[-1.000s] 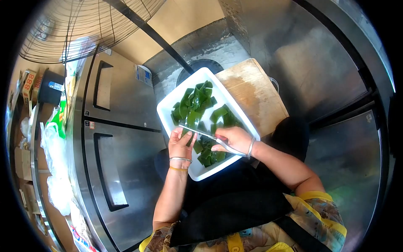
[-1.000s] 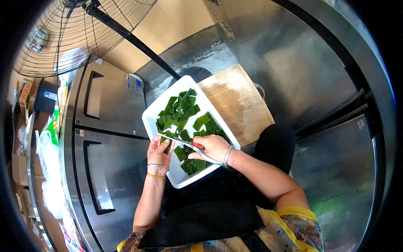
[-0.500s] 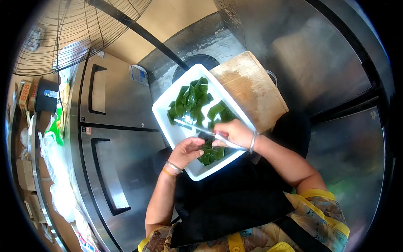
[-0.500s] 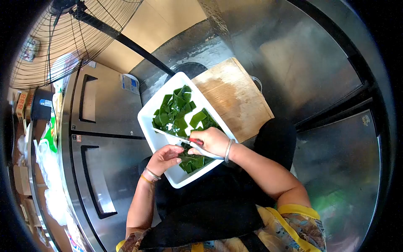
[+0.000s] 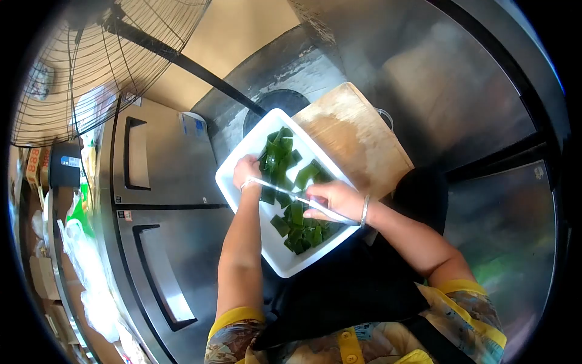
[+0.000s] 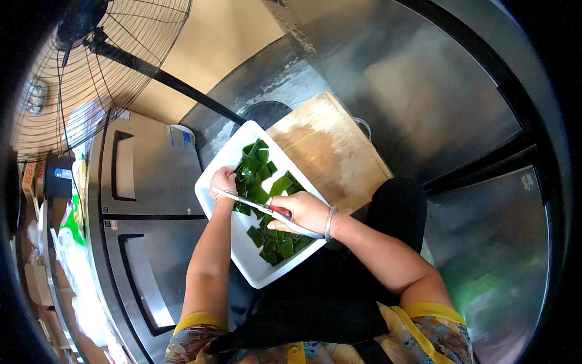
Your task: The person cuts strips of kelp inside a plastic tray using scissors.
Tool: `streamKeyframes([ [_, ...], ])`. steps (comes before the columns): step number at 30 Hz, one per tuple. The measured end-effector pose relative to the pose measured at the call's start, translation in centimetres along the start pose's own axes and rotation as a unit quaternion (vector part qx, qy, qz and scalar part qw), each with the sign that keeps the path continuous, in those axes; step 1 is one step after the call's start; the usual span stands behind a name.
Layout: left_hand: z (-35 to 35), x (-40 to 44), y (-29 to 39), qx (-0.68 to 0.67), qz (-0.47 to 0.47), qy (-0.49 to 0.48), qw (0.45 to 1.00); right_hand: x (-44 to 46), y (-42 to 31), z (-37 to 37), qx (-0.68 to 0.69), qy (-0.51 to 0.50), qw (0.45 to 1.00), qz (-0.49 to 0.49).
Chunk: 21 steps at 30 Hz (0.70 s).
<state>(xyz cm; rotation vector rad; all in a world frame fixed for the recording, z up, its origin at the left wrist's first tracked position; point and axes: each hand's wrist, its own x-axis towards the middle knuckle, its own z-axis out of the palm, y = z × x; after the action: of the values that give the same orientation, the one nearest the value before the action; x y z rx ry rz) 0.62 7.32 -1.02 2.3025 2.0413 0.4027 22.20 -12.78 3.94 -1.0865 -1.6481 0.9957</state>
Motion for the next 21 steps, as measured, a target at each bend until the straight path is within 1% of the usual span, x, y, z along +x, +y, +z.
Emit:
streamKeyframes([
  [2, 0.6, 0.3, -1.1, -0.106, 0.006, 0.060, 0.993, 0.0, -0.1, -0.1, -0.018, -0.041, 0.999, 0.022],
  [3, 0.4, 0.3, -1.4, -0.231, 0.011, 0.076, 0.970, -0.2, 0.1, 0.1, -0.018, -0.041, 0.999, 0.024],
  [4, 0.1, 0.3, -1.7, -0.408, -0.021, 0.059, 0.911, -0.2, 0.5, 0.4, -0.023, -0.033, 0.999, 0.008],
  [6, -2.2, -0.1, -2.1, -0.504, -0.015, 0.044, 0.863, 0.0, 0.4, 0.6, -0.027, -0.027, 0.999, -0.015],
  [7, -4.4, -1.0, -1.3, -0.570, -0.045, 0.019, 0.820, -0.1, -0.1, 0.4, -0.028, -0.023, 0.999, 0.009],
  [8, -6.2, -1.8, -0.8, -0.593, -0.043, 0.008, 0.804, -0.1, -0.4, 0.4, -0.029, -0.020, 0.999, 0.034],
  [10, -8.9, -3.4, -0.7, -0.610, -0.055, -0.036, 0.790, -0.1, -0.3, 0.7, -0.011, 0.002, 0.999, 0.049],
  [11, -10.1, -4.2, -0.6, -0.610, -0.040, -0.058, 0.789, -0.1, -0.4, 0.8, -0.012, -0.002, 0.998, 0.062],
  [12, -11.1, -5.1, -0.5, -0.610, -0.040, -0.055, 0.790, -0.1, -0.4, 0.8, -0.014, -0.006, 0.997, 0.075],
  [13, -11.8, -5.9, -0.3, -0.605, -0.022, -0.083, 0.792, -0.1, -0.4, 1.0, -0.021, -0.003, 0.997, 0.069],
  [14, -12.2, -6.6, -0.3, -0.600, -0.003, -0.111, 0.792, -0.2, -0.5, 1.2, -0.023, -0.004, 0.997, 0.068],
  [15, -12.1, -7.1, -0.2, -0.602, -0.001, -0.111, 0.791, -0.3, -0.5, 1.3, -0.030, -0.006, 0.998, 0.053],
  [16, -12.2, -7.7, 0.0, -0.600, 0.004, -0.131, 0.789, -0.4, -0.5, 1.4, -0.037, -0.008, 0.999, 0.038],
  [18, -11.8, -8.8, 0.6, -0.566, -0.023, -0.162, 0.808, -0.6, -1.0, 1.4, -0.047, -0.018, 0.998, 0.036],
  [19, -12.3, -9.0, 0.9, -0.577, -0.028, -0.179, 0.797, -0.5, -1.0, 1.6, -0.047, -0.023, 0.998, 0.035],
  [21, -11.3, -9.6, 1.0, -0.580, 0.002, -0.183, 0.794, -0.6, -0.6, 1.7, -0.058, -0.031, 0.997, 0.039],
])
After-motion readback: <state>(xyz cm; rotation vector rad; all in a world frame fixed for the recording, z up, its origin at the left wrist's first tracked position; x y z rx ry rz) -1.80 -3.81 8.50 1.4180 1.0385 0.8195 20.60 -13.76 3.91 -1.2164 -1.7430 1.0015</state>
